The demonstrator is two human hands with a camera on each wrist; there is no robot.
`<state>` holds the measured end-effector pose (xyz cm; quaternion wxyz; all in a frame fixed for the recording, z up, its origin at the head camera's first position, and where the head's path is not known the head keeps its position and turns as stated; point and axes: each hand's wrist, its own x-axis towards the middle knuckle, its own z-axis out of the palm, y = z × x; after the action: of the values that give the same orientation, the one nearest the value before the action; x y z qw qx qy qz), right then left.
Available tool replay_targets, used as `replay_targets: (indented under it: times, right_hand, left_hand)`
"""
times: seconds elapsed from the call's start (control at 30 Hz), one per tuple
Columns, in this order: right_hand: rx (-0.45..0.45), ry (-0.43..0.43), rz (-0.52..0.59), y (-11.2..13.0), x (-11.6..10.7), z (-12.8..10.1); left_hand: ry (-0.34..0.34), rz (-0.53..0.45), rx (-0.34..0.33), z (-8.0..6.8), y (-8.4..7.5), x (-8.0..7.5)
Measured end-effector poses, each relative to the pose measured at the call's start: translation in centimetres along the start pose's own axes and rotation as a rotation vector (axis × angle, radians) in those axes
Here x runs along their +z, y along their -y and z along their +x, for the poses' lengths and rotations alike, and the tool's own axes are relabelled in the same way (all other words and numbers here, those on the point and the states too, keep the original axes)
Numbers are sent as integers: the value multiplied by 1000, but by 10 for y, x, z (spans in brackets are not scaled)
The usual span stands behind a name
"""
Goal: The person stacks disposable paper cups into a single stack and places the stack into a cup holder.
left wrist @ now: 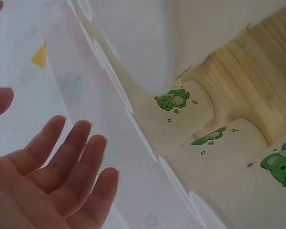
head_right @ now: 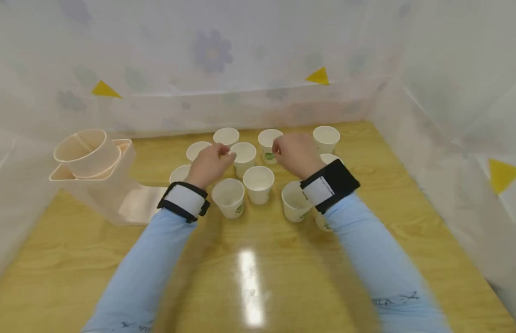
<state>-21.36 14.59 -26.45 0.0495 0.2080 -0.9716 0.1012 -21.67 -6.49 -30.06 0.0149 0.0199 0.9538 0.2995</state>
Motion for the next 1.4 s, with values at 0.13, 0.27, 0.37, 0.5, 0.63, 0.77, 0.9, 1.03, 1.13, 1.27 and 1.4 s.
replay_targets:
  times: [0.13,0.27,0.37,0.5,0.63,0.77,0.9,1.03,1.13,1.27,1.4]
  right_hand:
    - [-104,125,-54,-6,2,-21]
    - [-155,237,-95,-11,8,-39]
    - [-144,280,-150,-12,11,-48]
    - [-120,331,-204,-10,14,-55]
    - [-103,370,-209,-7,15,-60]
    - [-87,398,-195,-4,17,-64]
    - [-92,430,-199,-1,18,-67]
    - [-102,451,-217,1,18,-65]
    - [-105,454,-217,2,18,-64]
    - [-101,449,-208,4,14,-65]
    - [-103,428,-207,9,5,-67]
  left_hand:
    - [77,162,82,-21,1,3]
    - [119,295,133,-43,5,8]
    - [124,362,170,-56,6,14]
    - [122,405,209,-65,8,22]
    - [106,372,226,-71,13,28]
    - [95,299,233,-82,19,30]
    - [119,227,241,-96,21,32]
    - [158,180,261,-104,20,31]
    - [176,142,268,-108,18,31]
    - [181,83,294,-110,19,32]
    - [227,1,316,-109,22,36]
